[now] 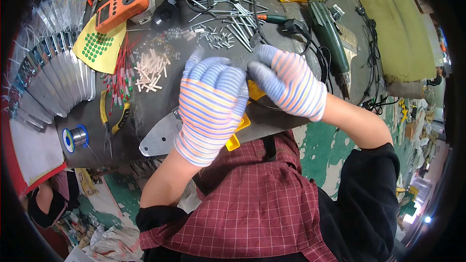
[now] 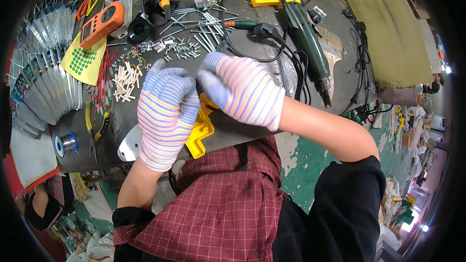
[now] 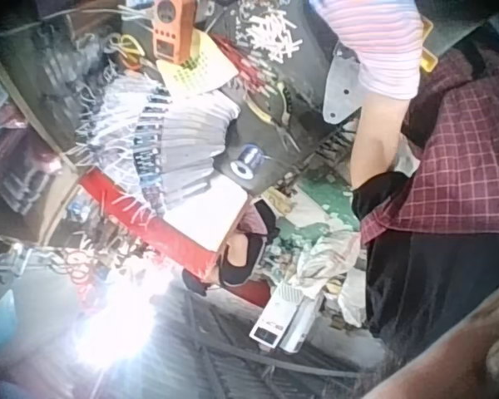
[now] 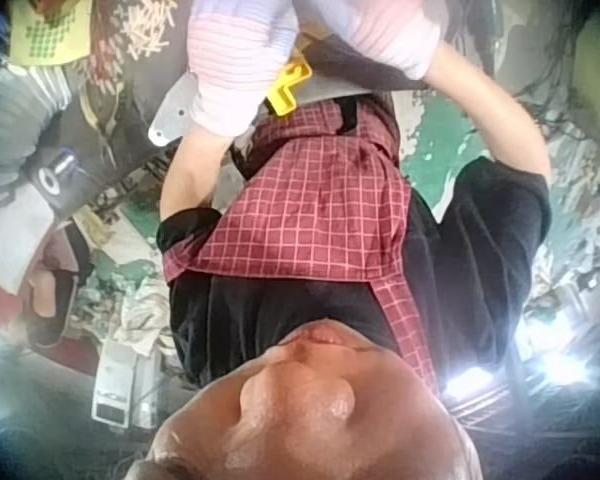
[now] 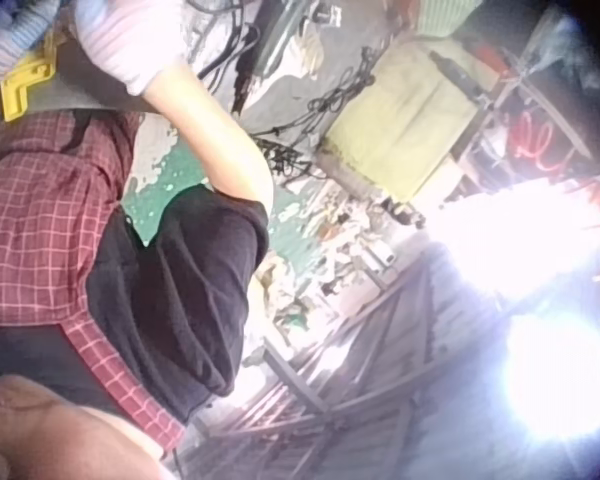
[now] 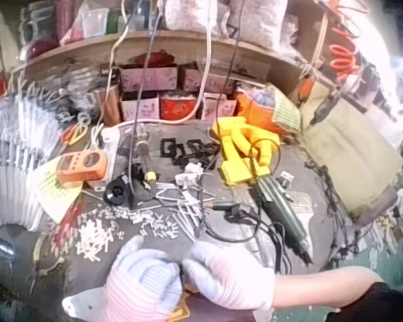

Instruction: Soldering internal wiring and components into the yellow plastic housing of a handheld power tool.

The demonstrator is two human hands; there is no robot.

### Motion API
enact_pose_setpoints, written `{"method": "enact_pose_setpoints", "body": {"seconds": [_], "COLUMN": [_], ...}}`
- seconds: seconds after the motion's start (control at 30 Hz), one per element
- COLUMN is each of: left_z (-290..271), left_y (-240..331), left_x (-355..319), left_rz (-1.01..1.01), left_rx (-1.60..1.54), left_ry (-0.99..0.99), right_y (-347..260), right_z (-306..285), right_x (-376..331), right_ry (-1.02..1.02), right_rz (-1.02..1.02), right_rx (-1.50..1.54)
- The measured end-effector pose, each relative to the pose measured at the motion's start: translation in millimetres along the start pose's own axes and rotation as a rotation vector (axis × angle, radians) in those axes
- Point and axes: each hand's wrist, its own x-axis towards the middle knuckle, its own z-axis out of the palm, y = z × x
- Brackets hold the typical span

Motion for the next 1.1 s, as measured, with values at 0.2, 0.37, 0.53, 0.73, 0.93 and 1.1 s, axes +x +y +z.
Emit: {"method": "enact_pose_setpoints", "body": {"seconds": [0.2,0.37,0.53,0.73,0.93,1.1], "left_z": [3.8,0.3,2.3,1.7,0.0,-1.0], "left_y": [2.6,0.5,-4.6,2.5,3.0,4.2], "left_x": [-2.2,-2.0,-4.3,-8.0,-6.2,-5.3], "left_rz": [-0.409,-0.594,-0.256,-0.32,-0.475,-0.477], "left_rx": [-0.377,-0.642,-0.365,-0.362,-0.544,-0.531], "left_ry": [-0.016,-0.113,-0.104,-0.05,-0.127,-0.141], "right_y": [0.3,8.7,3.3,4.3,23.2,33.8], "right_z": [-17.8,-8.6,-3.1,-23.1,22.8,42.1], "right_x": [1.9,0.9,5.7,45.9,124.6,137.0], "right_ry": [-0.06,0.192,0.086,-0.207,-0.145,-0.099], "right_rz": [0.194,-0.376,-0.309,0.266,-0.021,-0.049], "right_rx": [0.311,-0.465,-0.298,0.168,-0.352,-0.622]}}
